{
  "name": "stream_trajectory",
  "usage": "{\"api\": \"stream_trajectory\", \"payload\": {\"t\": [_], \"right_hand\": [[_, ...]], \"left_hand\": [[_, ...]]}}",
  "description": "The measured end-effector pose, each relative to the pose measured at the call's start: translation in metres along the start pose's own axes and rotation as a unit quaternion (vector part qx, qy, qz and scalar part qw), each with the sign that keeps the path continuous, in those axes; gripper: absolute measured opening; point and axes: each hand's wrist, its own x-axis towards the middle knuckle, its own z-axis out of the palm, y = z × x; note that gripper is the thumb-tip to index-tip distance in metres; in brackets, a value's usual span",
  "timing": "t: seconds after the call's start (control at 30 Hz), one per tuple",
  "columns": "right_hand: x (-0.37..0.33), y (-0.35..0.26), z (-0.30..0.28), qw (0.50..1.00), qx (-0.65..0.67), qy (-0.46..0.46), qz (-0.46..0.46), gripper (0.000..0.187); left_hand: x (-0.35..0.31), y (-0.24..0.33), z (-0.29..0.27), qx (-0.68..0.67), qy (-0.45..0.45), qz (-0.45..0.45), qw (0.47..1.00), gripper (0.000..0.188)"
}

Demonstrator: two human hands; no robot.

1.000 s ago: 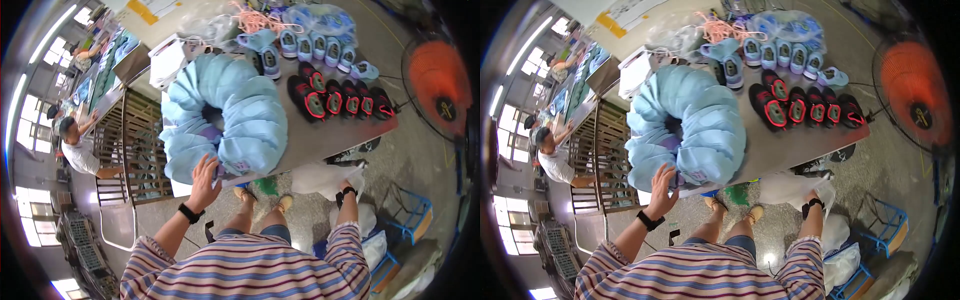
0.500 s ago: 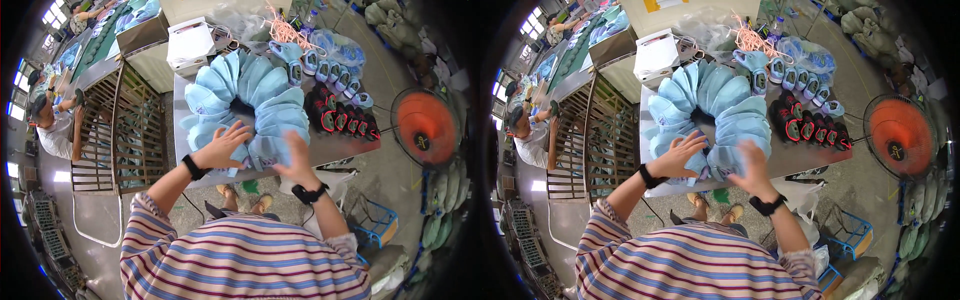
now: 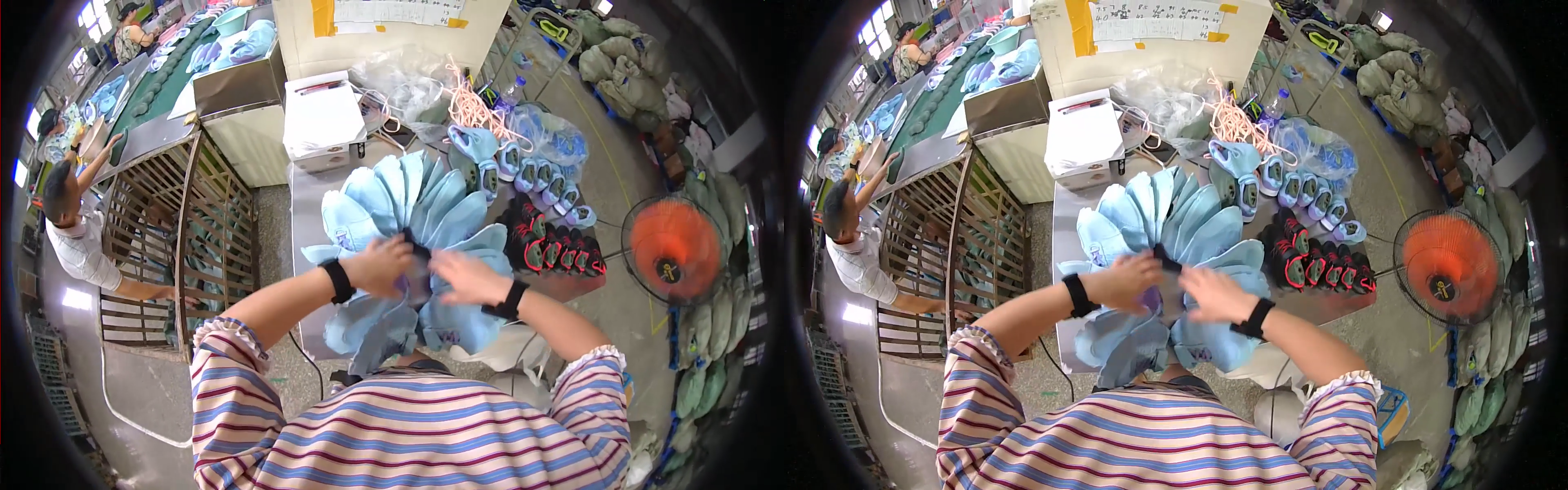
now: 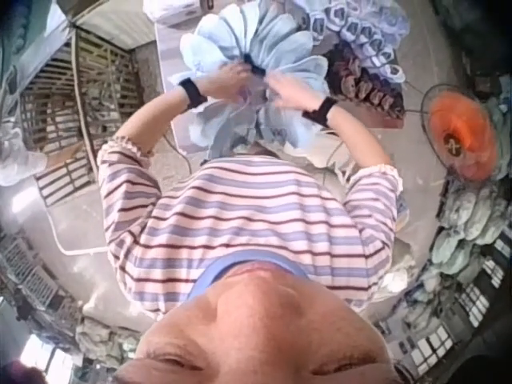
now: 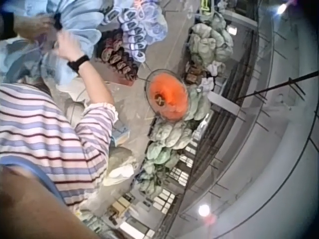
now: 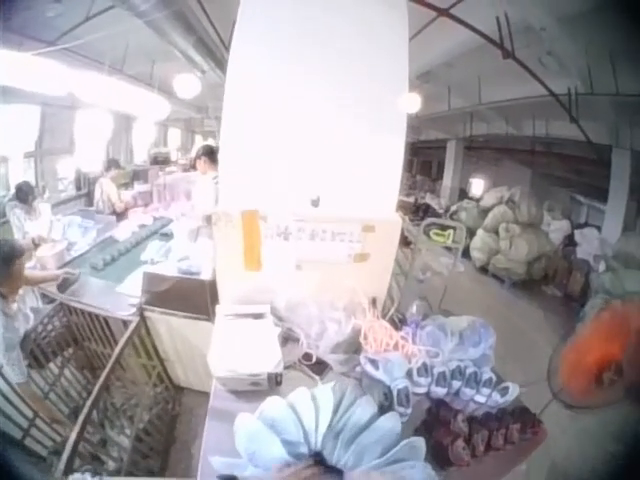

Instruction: The recorder is sorting and organizing shoe uppers at a manufacturing workstation and placing them in a bin.

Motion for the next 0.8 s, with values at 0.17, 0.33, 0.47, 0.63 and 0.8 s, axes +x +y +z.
{"api": "stream_trajectory", "payload": {"t": [0.17,0.33,0.47,0.63,0.8], "right_hand": [[0.081,0.050,-0.072,0.959,-0.025,0.279,-0.044,0.074],[0.099,0.067,-0.061,0.982,0.050,0.177,0.042,0.081],[0.081,0.083,-0.063,0.982,0.051,0.176,0.049,0.062],[0.099,0.056,-0.063,0.958,-0.161,0.233,-0.045,0.015],[0.114,0.035,-0.068,0.982,-0.145,0.059,-0.104,0.017]], "left_hand": [[0.046,-0.027,-0.028,0.159,0.128,0.014,0.979,0.038],[0.016,-0.049,-0.017,0.132,0.258,-0.125,0.949,0.013],[-0.039,-0.056,-0.043,0.143,0.172,-0.256,0.940,0.033],[-0.004,-0.028,-0.045,0.158,0.116,-0.258,0.946,0.046],[0.030,-0.027,-0.031,0.199,0.173,-0.170,0.950,0.036]]}}
